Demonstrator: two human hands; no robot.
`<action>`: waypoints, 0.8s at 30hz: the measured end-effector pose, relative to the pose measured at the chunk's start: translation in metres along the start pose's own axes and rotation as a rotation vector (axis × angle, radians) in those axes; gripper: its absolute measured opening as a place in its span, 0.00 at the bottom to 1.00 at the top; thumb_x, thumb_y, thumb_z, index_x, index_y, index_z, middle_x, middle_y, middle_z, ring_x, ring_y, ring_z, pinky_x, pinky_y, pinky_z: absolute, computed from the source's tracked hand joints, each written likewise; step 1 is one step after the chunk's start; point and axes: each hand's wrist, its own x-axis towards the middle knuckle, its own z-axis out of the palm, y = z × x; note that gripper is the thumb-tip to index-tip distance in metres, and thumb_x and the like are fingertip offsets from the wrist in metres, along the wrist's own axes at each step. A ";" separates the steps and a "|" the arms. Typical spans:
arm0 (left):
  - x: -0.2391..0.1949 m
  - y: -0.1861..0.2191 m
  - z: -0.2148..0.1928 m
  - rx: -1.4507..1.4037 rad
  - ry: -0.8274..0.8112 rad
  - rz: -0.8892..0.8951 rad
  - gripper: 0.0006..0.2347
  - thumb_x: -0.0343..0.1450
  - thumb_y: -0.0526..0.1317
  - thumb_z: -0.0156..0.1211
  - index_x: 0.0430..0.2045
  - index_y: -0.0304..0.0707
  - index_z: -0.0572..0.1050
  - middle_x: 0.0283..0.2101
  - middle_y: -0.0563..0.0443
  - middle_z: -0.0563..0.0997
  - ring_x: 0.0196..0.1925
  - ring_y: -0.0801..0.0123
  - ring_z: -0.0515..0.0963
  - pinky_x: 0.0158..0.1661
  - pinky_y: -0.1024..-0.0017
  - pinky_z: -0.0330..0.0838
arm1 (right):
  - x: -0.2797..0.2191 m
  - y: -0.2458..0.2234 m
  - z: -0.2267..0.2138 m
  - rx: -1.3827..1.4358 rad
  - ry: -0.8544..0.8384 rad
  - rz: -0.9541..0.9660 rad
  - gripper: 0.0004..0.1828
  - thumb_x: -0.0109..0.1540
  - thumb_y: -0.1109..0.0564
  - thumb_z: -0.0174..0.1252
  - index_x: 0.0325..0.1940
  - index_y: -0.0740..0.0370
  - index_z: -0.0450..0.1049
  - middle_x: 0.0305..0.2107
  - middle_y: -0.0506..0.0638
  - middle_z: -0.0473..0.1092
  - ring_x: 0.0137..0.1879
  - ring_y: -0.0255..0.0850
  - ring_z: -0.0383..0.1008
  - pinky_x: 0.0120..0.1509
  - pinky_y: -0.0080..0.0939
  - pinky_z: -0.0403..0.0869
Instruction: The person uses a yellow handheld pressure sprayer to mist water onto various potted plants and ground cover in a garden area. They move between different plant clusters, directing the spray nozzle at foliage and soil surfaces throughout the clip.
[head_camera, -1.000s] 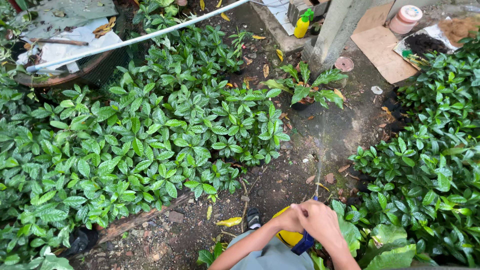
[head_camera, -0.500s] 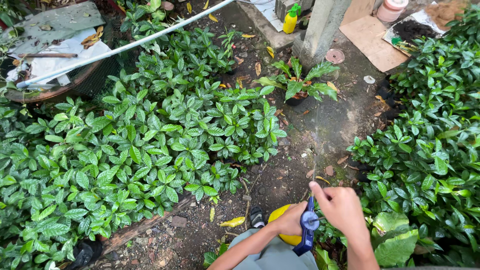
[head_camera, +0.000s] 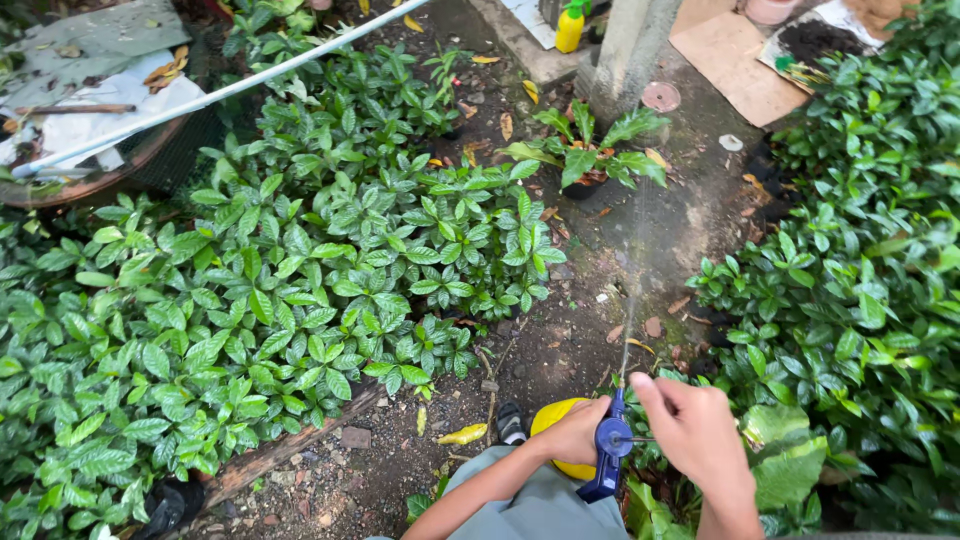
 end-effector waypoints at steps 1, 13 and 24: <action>-0.001 0.002 0.000 0.002 0.000 0.005 0.26 0.54 0.39 0.74 0.41 0.32 0.65 0.40 0.36 0.73 0.46 0.39 0.74 0.48 0.55 0.69 | -0.002 -0.002 -0.007 0.017 0.019 -0.019 0.28 0.62 0.43 0.56 0.18 0.70 0.72 0.07 0.60 0.60 0.14 0.51 0.56 0.21 0.51 0.60; -0.013 -0.030 0.014 -0.114 -0.082 0.101 0.30 0.55 0.35 0.70 0.55 0.33 0.69 0.54 0.35 0.76 0.60 0.43 0.76 0.62 0.57 0.68 | -0.002 0.044 0.106 -0.087 -0.174 0.091 0.31 0.60 0.37 0.58 0.18 0.67 0.76 0.13 0.64 0.69 0.22 0.60 0.70 0.30 0.54 0.70; -0.003 0.004 -0.003 -0.054 -0.062 -0.056 0.25 0.58 0.38 0.72 0.46 0.35 0.66 0.44 0.38 0.75 0.47 0.42 0.76 0.49 0.57 0.69 | -0.004 0.012 -0.008 0.089 0.020 -0.032 0.25 0.62 0.46 0.59 0.18 0.68 0.70 0.08 0.59 0.59 0.14 0.46 0.54 0.21 0.47 0.60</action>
